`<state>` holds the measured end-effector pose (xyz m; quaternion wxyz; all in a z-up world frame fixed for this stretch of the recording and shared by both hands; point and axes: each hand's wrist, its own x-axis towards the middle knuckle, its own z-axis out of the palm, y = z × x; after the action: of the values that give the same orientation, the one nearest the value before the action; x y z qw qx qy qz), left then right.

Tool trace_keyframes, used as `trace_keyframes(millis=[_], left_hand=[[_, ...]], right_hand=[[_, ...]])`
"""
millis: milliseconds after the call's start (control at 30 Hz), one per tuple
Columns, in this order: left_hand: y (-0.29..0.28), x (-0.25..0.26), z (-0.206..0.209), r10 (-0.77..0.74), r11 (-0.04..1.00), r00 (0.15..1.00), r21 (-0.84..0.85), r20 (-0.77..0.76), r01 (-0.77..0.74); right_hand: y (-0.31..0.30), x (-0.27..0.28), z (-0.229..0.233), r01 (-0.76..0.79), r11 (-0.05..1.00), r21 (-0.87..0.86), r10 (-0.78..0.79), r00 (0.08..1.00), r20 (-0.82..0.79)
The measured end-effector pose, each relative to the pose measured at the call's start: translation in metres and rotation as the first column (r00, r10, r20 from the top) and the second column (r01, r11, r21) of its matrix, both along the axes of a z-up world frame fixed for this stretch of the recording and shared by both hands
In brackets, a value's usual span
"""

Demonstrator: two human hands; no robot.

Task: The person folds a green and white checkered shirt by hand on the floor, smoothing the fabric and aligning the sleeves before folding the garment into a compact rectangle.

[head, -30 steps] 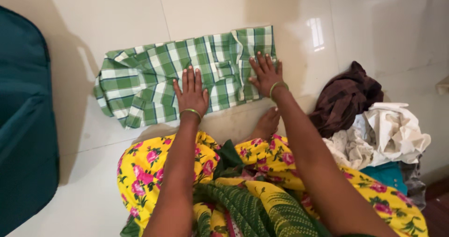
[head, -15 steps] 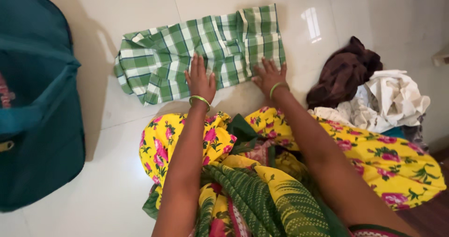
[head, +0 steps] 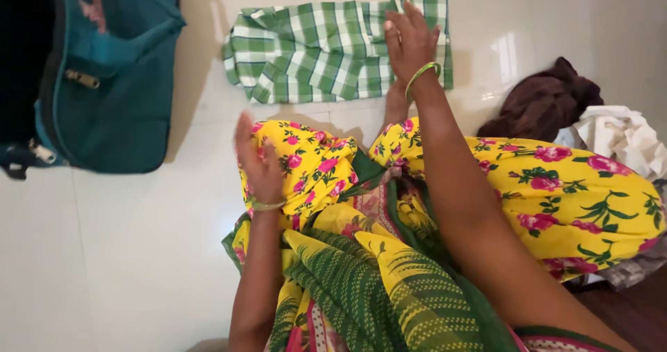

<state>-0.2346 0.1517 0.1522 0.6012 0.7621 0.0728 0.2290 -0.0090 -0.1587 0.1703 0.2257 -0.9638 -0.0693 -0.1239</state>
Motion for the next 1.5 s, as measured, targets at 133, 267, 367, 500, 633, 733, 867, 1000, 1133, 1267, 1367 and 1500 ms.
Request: trace_keyframes(millis=[133,267,367,500,633,733,867,1000,1133,1267,1367,1500], left_hand=[[0.041,-0.093,-0.013,0.292,0.929,0.955,-0.219,-0.055,-0.297],[0.073,-0.179,-0.039,0.539,0.812,0.828,-0.169,-0.153,-0.559],[0.081,-0.21,-0.043,0.605,0.741,0.779,-0.241,-0.164,-0.627],[0.071,-0.209,-0.009,0.627,0.697,0.761,-0.314,-0.167,-0.644],[0.049,-0.174,0.054,0.572,0.742,0.818,-0.384,-0.066,-0.55],[0.028,-0.131,0.118,0.448,0.826,0.891,-0.419,0.079,-0.378],[-0.035,-0.069,0.197,0.154,0.944,0.946,-0.326,0.284,-0.056],[-0.125,-0.003,0.236,-0.222,0.962,0.938,-0.094,0.265,0.255],[-0.226,0.06,0.226,-0.406,0.861,0.88,-0.218,0.248,0.459],[-0.283,0.101,0.173,-0.502,0.82,0.856,-0.246,0.128,0.517],[-0.3,0.143,0.106,-0.461,0.827,0.885,-0.33,0.062,0.455],[-0.283,0.199,-0.007,-0.453,0.853,0.88,-0.357,-0.145,0.38]], right_hand=[[-0.003,-0.033,0.044,-0.064,0.981,0.184,0.052,0.996,0.067],[-0.03,-0.064,0.074,-0.131,0.951,0.282,0.084,0.981,0.173],[-0.052,-0.078,0.092,-0.18,0.92,0.349,0.107,0.97,0.22],[-0.062,-0.089,0.116,-0.227,0.838,0.495,0.134,0.967,0.218],[-0.082,-0.102,0.128,-0.27,0.797,0.541,0.163,0.957,0.238],[-0.103,-0.101,0.117,-0.195,0.842,0.502,0.095,0.971,0.218],[-0.134,-0.11,0.074,-0.079,0.866,0.493,0.022,0.992,0.121],[-0.154,-0.131,0.049,-0.043,0.869,0.493,0.031,0.999,0.033],[-0.161,-0.135,0.046,0.119,0.688,0.715,0.041,0.978,-0.203],[-0.171,-0.131,0.043,0.011,0.827,0.562,0.031,0.997,-0.065],[-0.172,-0.128,0.037,0.114,0.817,0.565,-0.012,0.983,-0.182],[-0.169,-0.113,0.02,0.021,0.885,0.466,0.029,0.994,-0.101]])
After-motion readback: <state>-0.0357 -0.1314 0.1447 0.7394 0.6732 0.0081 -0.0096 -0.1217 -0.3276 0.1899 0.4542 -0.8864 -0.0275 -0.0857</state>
